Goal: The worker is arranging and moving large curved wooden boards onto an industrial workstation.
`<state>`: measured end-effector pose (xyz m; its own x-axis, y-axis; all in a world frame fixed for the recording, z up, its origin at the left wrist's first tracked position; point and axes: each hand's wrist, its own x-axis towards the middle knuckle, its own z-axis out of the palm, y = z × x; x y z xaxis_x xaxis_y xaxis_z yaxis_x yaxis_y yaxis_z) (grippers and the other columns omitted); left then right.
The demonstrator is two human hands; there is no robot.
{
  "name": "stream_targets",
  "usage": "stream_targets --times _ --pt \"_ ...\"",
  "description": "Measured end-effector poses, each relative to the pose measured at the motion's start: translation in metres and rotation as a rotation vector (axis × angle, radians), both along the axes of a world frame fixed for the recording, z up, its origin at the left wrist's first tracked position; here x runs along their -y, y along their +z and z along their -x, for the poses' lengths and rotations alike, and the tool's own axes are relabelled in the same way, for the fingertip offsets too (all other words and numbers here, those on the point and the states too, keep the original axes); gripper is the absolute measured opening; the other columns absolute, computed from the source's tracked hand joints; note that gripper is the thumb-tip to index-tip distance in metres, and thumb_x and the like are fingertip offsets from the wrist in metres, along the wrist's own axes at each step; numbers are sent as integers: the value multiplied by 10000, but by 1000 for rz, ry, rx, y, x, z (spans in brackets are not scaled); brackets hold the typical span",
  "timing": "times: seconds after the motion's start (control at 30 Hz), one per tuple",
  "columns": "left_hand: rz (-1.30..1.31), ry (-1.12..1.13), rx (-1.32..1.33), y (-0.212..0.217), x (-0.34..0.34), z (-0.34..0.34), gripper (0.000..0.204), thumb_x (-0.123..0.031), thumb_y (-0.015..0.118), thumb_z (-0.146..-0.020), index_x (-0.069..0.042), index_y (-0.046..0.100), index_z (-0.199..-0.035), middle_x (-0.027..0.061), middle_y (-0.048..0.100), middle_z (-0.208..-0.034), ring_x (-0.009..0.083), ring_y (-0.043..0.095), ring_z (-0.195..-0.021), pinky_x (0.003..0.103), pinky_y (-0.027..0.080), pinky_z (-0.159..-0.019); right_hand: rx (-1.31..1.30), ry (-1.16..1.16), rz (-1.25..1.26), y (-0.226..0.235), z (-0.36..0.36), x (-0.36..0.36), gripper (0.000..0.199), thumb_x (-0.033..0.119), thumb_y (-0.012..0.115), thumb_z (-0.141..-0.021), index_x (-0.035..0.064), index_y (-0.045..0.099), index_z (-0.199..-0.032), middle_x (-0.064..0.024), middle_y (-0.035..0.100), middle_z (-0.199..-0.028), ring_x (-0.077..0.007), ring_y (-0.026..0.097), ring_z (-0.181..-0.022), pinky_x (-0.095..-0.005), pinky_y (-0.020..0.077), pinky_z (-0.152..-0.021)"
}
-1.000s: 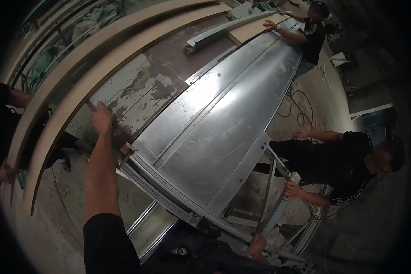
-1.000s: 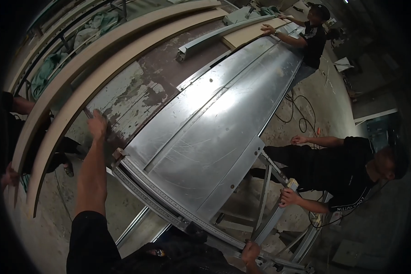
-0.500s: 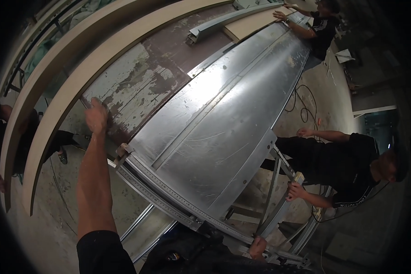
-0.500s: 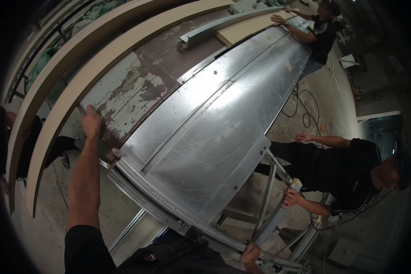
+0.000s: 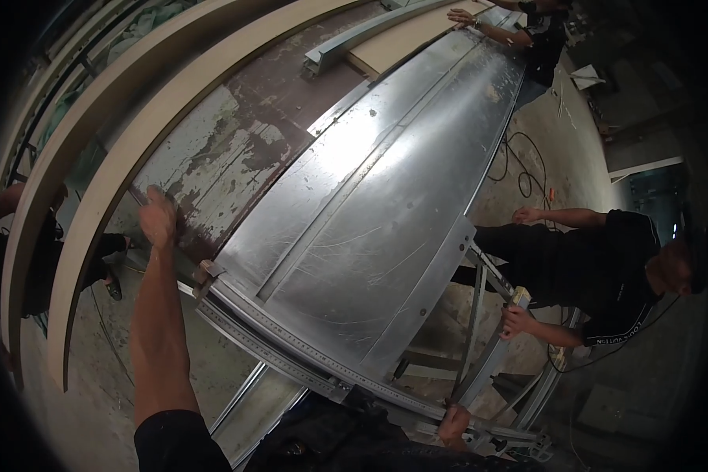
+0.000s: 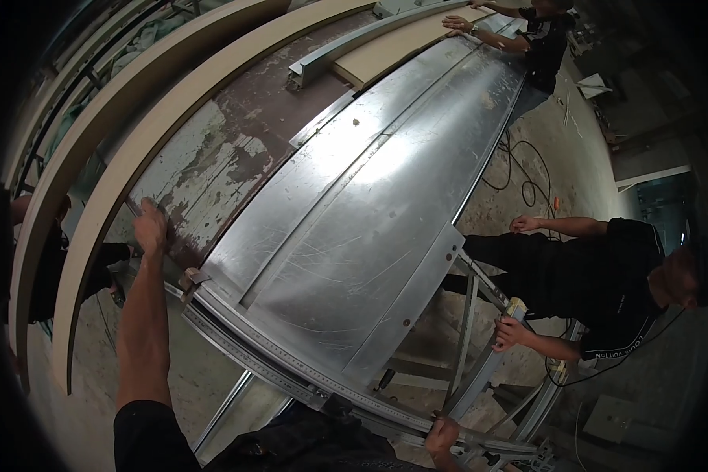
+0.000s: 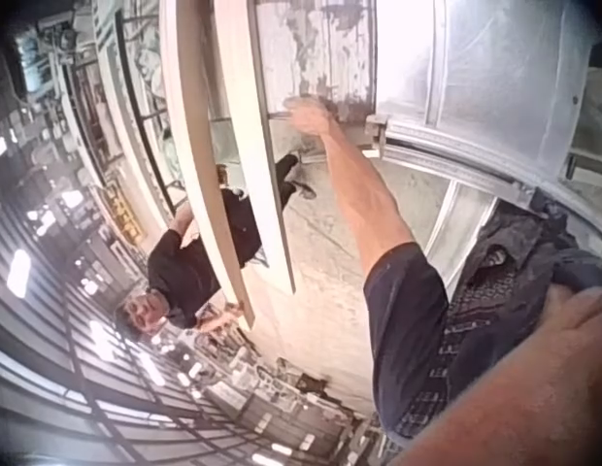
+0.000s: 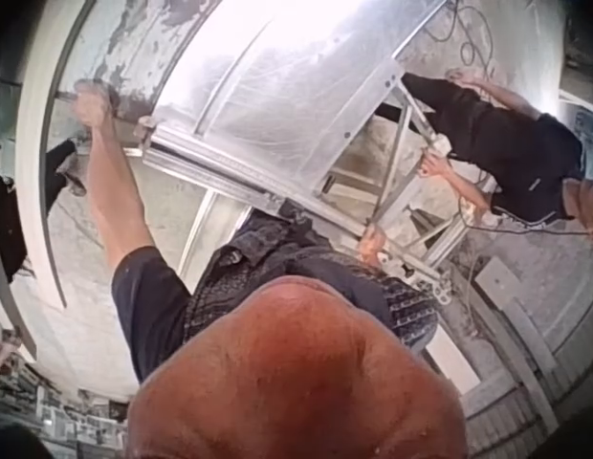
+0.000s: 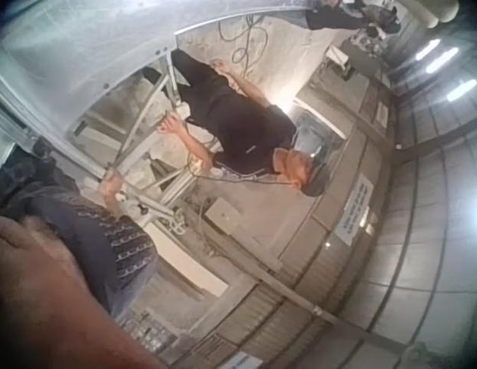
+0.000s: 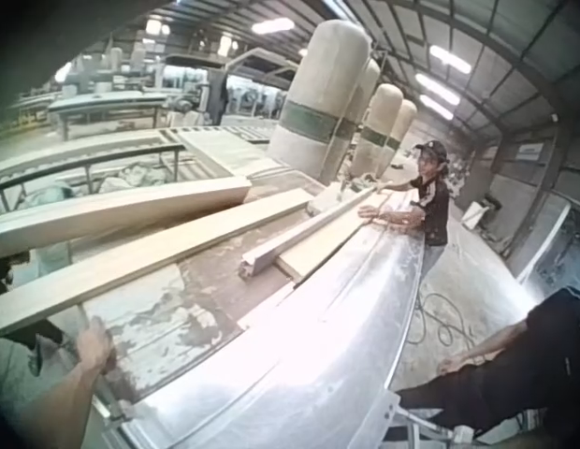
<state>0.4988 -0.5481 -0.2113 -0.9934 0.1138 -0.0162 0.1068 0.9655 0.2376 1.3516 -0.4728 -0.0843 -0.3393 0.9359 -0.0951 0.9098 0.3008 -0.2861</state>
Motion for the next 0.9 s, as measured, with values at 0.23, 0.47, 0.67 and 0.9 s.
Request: stream_targets --times 0.23,0.47,0.67,0.9 --pt "-162 166 103 12 -8 -2 649 -536 332 -1073 -10 637 -1300 421 620 -1233 558 591 -1224 568 466 -1052 31 29 -14 -2 -4 0 420 258 470 -1012 -28 776 -996 -251 722 -860 -465 680 -811 -528 519 -739" --pt "-205 198 149 26 -11 -7 797 -598 393 -1032 129 620 -1270 407 624 -1269 544 595 -1235 541 459 -1071 -15 -50 116 15 35 -16 424 277 477 -1036 -40 755 -1091 -268 724 -919 -462 698 -874 -506 544 -796" --pt "-326 406 142 27 -16 -7 668 -537 421 -1046 47 635 -1290 401 650 -1206 552 629 -1168 555 502 -1007 -661 49 367 40 256 -140 319 101 588 -1018 -51 664 -1289 -133 768 -1001 -151 726 -891 -283 580 -783" --pt "-188 171 66 29 -13 -13 849 -596 447 -1014 220 595 -1198 421 636 -1221 573 639 -1124 548 494 -1030 -703 189 760 31 572 -292 920 118 614 -981 3 3 -1659 -192 749 -1009 -177 651 -639 -324 559 -578"
